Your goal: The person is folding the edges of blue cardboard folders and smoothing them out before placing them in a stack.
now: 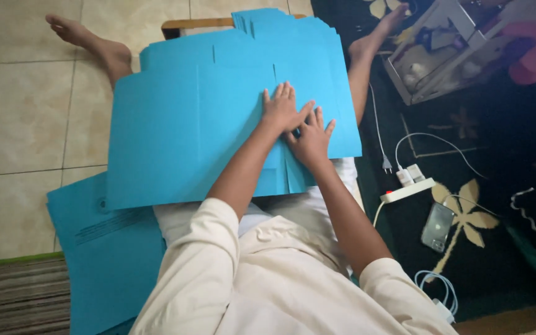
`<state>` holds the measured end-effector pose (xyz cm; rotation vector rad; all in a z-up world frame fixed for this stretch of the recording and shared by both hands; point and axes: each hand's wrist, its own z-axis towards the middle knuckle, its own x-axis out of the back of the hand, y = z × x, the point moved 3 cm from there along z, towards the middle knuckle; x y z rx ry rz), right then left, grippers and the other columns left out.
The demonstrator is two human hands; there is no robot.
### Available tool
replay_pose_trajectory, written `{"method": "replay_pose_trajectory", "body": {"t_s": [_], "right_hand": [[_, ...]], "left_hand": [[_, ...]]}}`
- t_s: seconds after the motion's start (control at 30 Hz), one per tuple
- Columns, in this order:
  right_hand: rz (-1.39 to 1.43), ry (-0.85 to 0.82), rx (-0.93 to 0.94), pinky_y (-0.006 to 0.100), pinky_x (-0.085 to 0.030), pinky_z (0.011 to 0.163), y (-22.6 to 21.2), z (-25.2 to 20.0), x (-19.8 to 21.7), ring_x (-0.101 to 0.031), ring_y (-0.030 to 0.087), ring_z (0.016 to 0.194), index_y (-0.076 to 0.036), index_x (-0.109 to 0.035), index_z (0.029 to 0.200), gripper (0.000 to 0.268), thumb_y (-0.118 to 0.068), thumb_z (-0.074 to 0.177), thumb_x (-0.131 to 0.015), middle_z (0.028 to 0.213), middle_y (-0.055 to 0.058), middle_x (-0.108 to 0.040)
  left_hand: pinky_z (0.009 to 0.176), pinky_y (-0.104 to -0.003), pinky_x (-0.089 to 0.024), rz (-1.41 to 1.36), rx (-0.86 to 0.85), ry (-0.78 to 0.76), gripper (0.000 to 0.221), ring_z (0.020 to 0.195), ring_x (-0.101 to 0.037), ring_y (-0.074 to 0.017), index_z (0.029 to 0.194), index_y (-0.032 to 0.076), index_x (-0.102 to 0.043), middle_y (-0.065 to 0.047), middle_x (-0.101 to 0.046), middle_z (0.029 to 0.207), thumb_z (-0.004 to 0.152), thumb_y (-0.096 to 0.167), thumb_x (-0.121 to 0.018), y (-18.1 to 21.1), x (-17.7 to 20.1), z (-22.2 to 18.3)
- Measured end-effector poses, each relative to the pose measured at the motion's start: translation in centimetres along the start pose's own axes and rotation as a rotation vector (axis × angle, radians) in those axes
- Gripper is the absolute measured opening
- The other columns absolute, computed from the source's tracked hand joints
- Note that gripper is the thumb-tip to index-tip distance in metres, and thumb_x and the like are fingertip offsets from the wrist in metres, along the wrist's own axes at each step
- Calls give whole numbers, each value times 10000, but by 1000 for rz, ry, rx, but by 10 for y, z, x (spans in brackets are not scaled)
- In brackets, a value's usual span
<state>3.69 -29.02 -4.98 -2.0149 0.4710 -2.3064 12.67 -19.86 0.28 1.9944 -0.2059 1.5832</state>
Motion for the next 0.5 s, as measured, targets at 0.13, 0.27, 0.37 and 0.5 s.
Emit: {"method": "replay_pose_trajectory", "body": {"t_s": [0.13,0.27,0.37,0.5], "right_hand": [[30,26,7,766,-125,1194,-14,-8,23,-247,360,1580,-365,-648,1403,492,-588,970,-579,1685,77,-352],[51,55,27,741,-122,1205,-7,-6,29,-270,350,1573,-395,-648,1385,485,-659,989,-553,1676,78,-373],[120,108,147,771,-115,1145,1,-6,34,-287,393,1534,-288,-715,1316,466,-558,960,-583,1640,164,-379],[124,52,177,782,-112,1134,7,-14,48,-285,389,1534,-307,-718,1314,451,-561,963,-595,1653,121,-366]], "left_hand": [[1256,-699,-55,28,57,27,901,1611,-174,-295,1615,24,-322,-166,-235,1717,1019,689,-207,-5,7,29],[1266,-690,-23,50,121,11,896,1623,-53,-268,1655,73,-220,-109,-117,1749,1018,703,-229,-11,-10,56],[1256,-608,59,1,171,39,911,1605,27,-231,1667,84,-93,-53,3,1746,1008,690,-264,5,2,28],[1246,-634,20,-29,163,164,929,1599,-56,-233,1649,72,-189,-69,-98,1737,985,706,-329,5,-18,31]]}}
